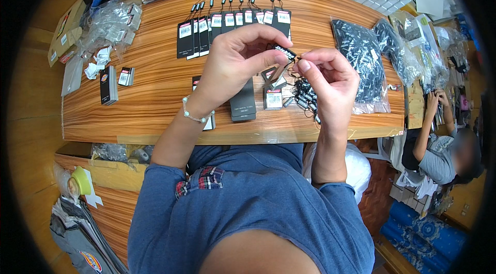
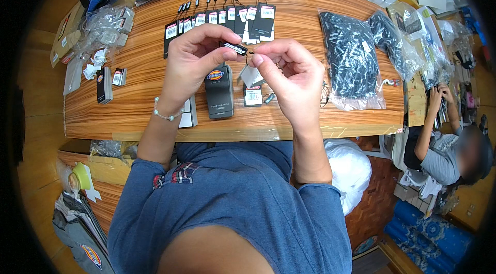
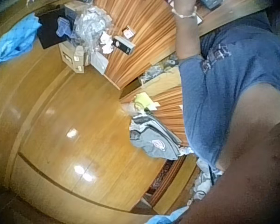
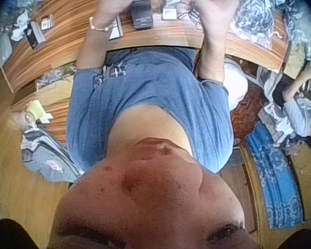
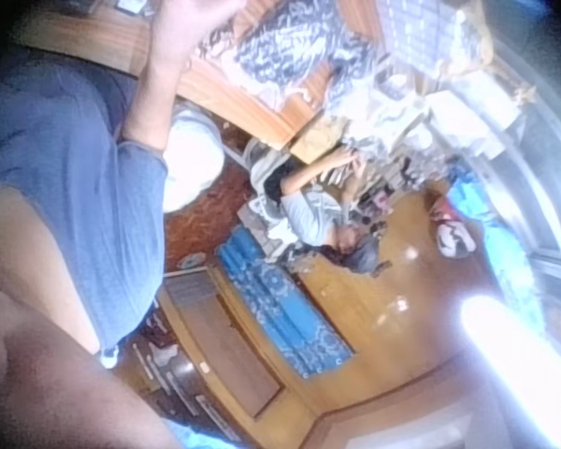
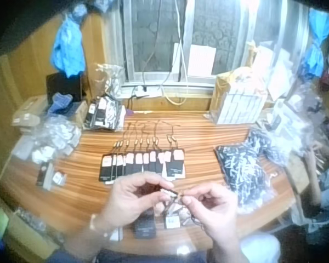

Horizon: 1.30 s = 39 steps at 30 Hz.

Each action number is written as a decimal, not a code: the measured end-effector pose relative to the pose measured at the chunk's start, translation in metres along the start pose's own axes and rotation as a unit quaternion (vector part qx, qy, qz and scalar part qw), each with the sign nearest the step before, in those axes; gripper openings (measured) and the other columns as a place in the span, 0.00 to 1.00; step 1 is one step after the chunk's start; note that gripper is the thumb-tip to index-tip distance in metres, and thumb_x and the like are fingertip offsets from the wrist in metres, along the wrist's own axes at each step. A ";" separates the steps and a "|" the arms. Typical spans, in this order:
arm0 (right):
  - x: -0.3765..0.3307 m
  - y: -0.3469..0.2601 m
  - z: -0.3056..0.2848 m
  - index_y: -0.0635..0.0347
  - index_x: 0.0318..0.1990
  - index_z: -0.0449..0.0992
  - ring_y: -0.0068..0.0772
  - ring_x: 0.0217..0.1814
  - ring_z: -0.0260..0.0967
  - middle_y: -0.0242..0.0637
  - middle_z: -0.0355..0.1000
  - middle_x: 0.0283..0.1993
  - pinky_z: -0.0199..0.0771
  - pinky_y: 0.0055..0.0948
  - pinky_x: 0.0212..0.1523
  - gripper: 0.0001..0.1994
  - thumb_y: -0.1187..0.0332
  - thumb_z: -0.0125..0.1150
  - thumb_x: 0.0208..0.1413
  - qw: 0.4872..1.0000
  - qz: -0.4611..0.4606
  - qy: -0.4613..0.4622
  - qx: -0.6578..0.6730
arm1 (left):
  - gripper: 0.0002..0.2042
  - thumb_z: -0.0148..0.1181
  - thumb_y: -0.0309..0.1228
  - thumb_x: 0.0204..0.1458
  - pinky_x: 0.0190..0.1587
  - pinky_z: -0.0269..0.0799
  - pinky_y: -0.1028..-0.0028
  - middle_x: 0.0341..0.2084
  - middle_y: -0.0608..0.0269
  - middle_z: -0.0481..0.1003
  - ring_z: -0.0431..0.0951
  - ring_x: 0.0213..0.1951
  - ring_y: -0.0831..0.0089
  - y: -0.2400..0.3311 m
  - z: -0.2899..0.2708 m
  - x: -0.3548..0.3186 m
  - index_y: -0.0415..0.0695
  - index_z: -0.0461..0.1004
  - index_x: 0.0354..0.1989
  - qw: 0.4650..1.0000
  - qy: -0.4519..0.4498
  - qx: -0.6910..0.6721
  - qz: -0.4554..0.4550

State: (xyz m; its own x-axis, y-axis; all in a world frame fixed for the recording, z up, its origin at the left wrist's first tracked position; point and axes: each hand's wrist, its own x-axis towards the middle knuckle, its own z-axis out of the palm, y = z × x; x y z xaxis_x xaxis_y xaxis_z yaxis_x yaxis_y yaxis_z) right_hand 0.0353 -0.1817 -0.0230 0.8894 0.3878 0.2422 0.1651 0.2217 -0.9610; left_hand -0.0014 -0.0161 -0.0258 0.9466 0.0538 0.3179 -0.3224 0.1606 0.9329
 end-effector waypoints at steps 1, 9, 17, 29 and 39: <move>0.000 0.000 0.001 0.69 0.34 0.71 0.17 0.30 0.69 0.35 0.72 0.29 0.67 0.14 0.32 0.05 0.80 0.57 0.48 1.000 0.001 -0.005 0.001 | 0.08 0.57 0.20 0.46 0.39 0.73 0.79 0.32 0.61 0.73 0.75 0.33 0.78 -0.002 0.000 0.000 0.35 0.71 0.36 1.000 -0.002 0.011 0.004; 0.002 0.000 -0.003 0.67 0.36 0.67 0.18 0.30 0.69 0.35 0.71 0.28 0.68 0.15 0.31 0.08 0.80 0.56 0.47 0.997 0.020 -0.059 0.033 | 0.08 0.57 0.19 0.45 0.36 0.73 0.80 0.30 0.61 0.74 0.75 0.32 0.77 0.002 -0.001 0.000 0.35 0.72 0.35 0.999 -0.019 0.020 -0.018; 0.003 0.002 -0.008 0.64 0.34 0.65 0.20 0.29 0.70 0.35 0.71 0.27 0.68 0.14 0.29 0.09 0.79 0.58 0.46 0.990 0.032 -0.105 0.087 | 0.06 0.58 0.21 0.45 0.31 0.71 0.82 0.27 0.62 0.74 0.74 0.27 0.80 0.008 -0.007 0.003 0.35 0.73 0.32 0.994 -0.077 -0.011 -0.070; -0.001 0.004 -0.007 0.64 0.33 0.64 0.24 0.31 0.72 0.37 0.71 0.29 0.72 0.19 0.32 0.09 0.79 0.59 0.46 0.989 0.004 -0.112 0.100 | 0.05 0.57 0.21 0.46 0.31 0.70 0.83 0.27 0.64 0.73 0.73 0.28 0.81 0.012 -0.003 0.003 0.34 0.73 0.31 0.987 -0.122 -0.036 -0.098; -0.004 0.008 -0.010 0.65 0.32 0.65 0.23 0.32 0.71 0.36 0.71 0.29 0.71 0.19 0.35 0.09 0.78 0.60 0.46 0.990 0.012 -0.104 0.095 | 0.05 0.57 0.22 0.46 0.31 0.71 0.83 0.27 0.63 0.73 0.73 0.27 0.81 0.010 0.003 0.001 0.34 0.72 0.32 0.984 -0.126 -0.069 -0.108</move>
State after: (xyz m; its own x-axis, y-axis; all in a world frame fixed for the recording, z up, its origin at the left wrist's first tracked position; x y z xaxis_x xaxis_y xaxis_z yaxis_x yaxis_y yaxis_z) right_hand 0.0368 -0.1904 -0.0333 0.7820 0.5660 0.2611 0.0442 0.3675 -0.9290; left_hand -0.0039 -0.0176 -0.0153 0.9571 -0.2402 0.1622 -0.0933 0.2748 0.9570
